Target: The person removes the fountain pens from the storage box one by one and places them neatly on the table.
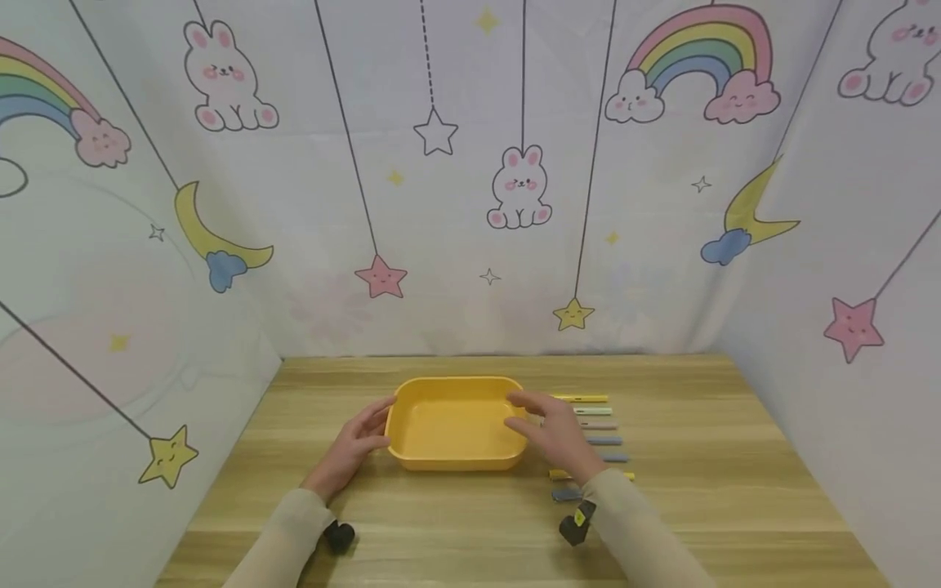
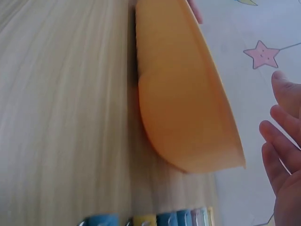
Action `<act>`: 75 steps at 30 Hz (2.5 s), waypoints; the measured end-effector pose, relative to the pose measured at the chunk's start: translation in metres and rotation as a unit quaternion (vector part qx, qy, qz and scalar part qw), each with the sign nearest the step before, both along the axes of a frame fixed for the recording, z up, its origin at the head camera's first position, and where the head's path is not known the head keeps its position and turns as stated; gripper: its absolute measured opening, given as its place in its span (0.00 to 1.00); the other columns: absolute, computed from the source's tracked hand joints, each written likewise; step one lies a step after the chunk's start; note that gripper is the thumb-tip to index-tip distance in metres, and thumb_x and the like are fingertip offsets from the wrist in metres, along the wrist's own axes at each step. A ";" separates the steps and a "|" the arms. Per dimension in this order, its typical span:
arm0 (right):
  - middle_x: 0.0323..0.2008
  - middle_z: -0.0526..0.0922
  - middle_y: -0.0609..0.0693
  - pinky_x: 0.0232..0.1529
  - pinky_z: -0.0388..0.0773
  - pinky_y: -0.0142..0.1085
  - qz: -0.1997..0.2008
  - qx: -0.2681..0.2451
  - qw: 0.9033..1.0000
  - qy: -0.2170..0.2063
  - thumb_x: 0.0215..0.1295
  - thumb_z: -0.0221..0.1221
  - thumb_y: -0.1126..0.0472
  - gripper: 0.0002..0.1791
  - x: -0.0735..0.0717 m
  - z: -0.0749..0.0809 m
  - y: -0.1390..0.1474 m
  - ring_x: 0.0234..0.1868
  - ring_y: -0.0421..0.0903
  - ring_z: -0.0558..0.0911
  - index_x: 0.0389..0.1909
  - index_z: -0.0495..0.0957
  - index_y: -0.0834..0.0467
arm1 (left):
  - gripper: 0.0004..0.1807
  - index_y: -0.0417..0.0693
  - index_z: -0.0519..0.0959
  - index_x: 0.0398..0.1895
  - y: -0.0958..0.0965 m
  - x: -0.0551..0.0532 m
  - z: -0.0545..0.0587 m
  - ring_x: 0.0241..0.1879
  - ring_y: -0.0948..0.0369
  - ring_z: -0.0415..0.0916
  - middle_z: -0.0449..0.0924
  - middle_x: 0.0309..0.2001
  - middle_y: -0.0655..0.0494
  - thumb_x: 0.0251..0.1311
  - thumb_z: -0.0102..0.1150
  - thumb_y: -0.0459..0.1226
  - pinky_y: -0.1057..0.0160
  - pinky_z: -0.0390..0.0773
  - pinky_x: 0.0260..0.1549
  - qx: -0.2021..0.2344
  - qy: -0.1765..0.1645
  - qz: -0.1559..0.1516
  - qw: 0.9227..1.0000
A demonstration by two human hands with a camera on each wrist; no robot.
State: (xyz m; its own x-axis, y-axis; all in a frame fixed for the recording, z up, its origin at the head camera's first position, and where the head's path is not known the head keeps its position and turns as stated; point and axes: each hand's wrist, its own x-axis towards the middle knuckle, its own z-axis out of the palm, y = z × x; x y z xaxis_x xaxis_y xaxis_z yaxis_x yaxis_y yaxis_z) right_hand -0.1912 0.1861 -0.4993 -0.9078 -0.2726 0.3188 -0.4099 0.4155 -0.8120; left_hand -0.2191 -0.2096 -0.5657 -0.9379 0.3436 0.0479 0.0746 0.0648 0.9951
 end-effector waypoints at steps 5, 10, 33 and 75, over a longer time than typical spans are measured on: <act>0.63 0.84 0.54 0.64 0.79 0.54 0.025 0.030 0.999 -0.021 0.69 0.69 0.56 0.27 -0.011 0.006 -0.018 0.63 0.56 0.83 0.67 0.80 0.58 | 0.38 0.54 0.65 0.80 0.001 0.001 -0.001 0.77 0.44 0.64 0.63 0.79 0.43 0.68 0.65 0.32 0.52 0.68 0.72 0.001 0.002 -0.003 1.000; 0.65 0.82 0.56 0.64 0.79 0.54 0.064 0.077 0.994 -0.045 0.72 0.67 0.55 0.30 -0.022 0.011 -0.031 0.62 0.56 0.83 0.71 0.75 0.60 | 0.39 0.50 0.63 0.81 0.003 0.002 -0.001 0.76 0.42 0.63 0.62 0.79 0.41 0.69 0.64 0.32 0.56 0.69 0.71 0.000 0.014 -0.007 1.000; 0.47 0.91 0.57 0.47 0.88 0.41 0.161 0.116 0.965 -0.170 0.58 0.73 0.73 0.21 -0.040 0.000 -0.069 0.47 0.52 0.90 0.54 0.86 0.67 | 0.39 0.47 0.62 0.82 0.000 0.001 0.001 0.77 0.40 0.62 0.60 0.80 0.39 0.69 0.62 0.29 0.65 0.71 0.68 0.011 0.020 -0.013 1.000; 0.35 0.91 0.54 0.39 0.87 0.33 0.214 0.220 0.946 -0.106 0.53 0.69 0.83 0.15 -0.044 0.001 -0.077 0.36 0.50 0.90 0.39 0.88 0.66 | 0.38 0.51 0.65 0.80 0.001 -0.001 0.001 0.77 0.45 0.63 0.62 0.79 0.44 0.68 0.62 0.27 0.68 0.72 0.66 0.018 0.010 -0.006 1.000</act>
State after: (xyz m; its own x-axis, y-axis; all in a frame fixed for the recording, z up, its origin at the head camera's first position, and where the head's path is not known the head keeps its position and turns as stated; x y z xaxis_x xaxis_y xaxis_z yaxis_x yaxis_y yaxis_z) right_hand -0.2352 0.1091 -0.4979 -0.7152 -0.6933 -0.0882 -0.4636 0.5651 -0.6824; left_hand -0.2196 -0.2088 -0.5643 -0.9328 0.3517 0.0787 0.0943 0.0276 0.9952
